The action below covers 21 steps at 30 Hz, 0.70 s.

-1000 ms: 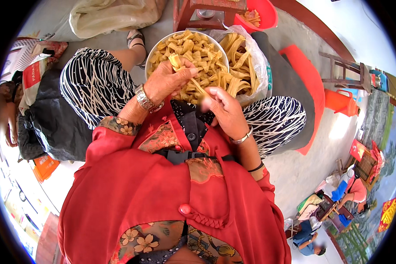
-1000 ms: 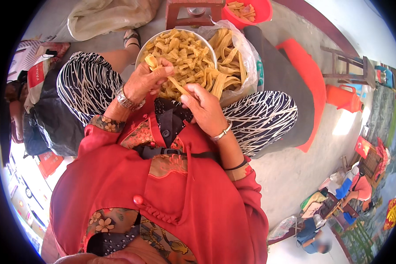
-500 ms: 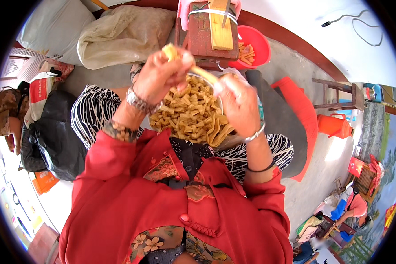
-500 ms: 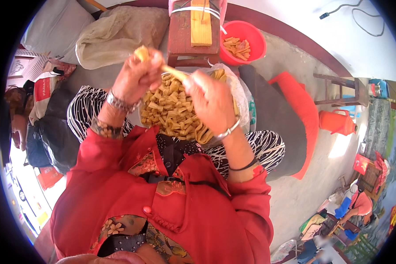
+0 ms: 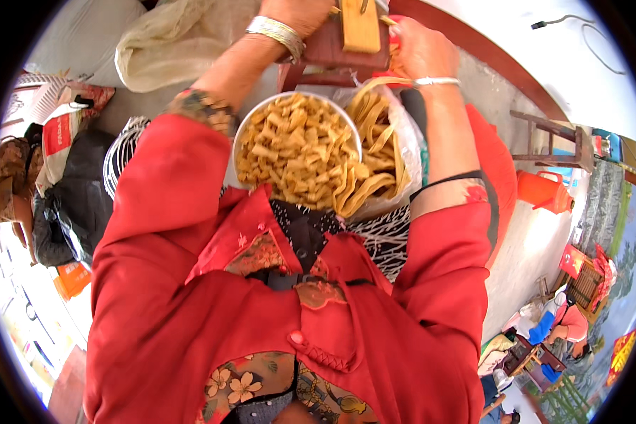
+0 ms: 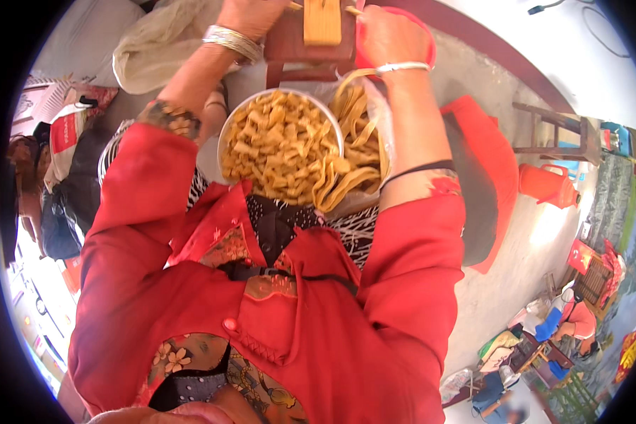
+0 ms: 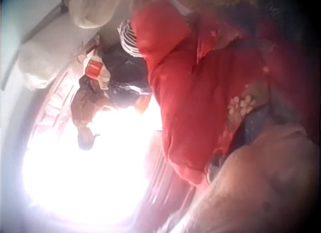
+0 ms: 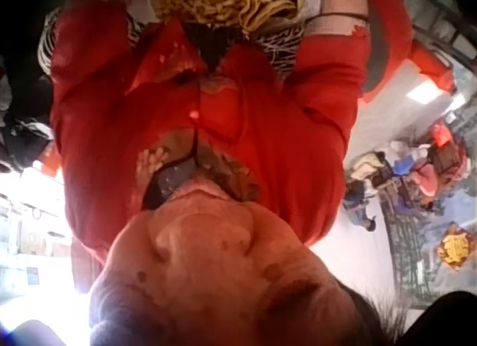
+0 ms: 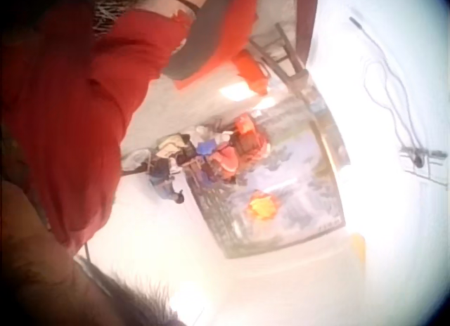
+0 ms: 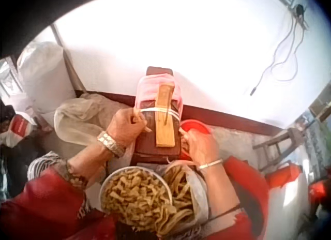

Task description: The person strips long pieces of a vegetable by hand and places the smaller pieces into a metal bowl.

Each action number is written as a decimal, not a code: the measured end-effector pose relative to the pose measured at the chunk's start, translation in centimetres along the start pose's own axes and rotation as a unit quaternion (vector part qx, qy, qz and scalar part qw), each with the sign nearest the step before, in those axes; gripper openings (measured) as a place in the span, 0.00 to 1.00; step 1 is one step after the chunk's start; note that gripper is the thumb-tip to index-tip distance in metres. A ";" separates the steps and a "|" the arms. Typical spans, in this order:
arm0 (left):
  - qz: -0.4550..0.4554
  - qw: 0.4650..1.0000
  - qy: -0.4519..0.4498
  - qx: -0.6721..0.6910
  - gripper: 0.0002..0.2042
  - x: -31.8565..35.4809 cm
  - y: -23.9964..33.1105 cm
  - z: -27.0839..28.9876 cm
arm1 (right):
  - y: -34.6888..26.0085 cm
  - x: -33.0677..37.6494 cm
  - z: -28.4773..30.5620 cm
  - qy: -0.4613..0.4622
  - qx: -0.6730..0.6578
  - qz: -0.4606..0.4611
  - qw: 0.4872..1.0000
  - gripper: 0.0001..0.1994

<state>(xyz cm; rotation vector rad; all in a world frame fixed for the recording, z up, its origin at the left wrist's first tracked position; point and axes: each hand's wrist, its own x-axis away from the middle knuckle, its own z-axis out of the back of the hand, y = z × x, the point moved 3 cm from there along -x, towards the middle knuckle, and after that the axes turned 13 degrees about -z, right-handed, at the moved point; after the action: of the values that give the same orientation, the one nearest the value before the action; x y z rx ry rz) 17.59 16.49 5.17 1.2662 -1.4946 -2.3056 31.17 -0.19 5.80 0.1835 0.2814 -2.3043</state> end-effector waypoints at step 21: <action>0.411 0.836 -0.244 0.269 0.22 22.6 3.9 -2.1 | -10.1 20.8 2.7 -0.126 -0.365 0.123 0.914 0.06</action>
<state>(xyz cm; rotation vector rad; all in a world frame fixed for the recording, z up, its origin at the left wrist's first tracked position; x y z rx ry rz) 3.21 1.74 -5.10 -0.0666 -2.3350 -1.6914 9.52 -8.84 5.35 -0.4304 0.9008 -1.8061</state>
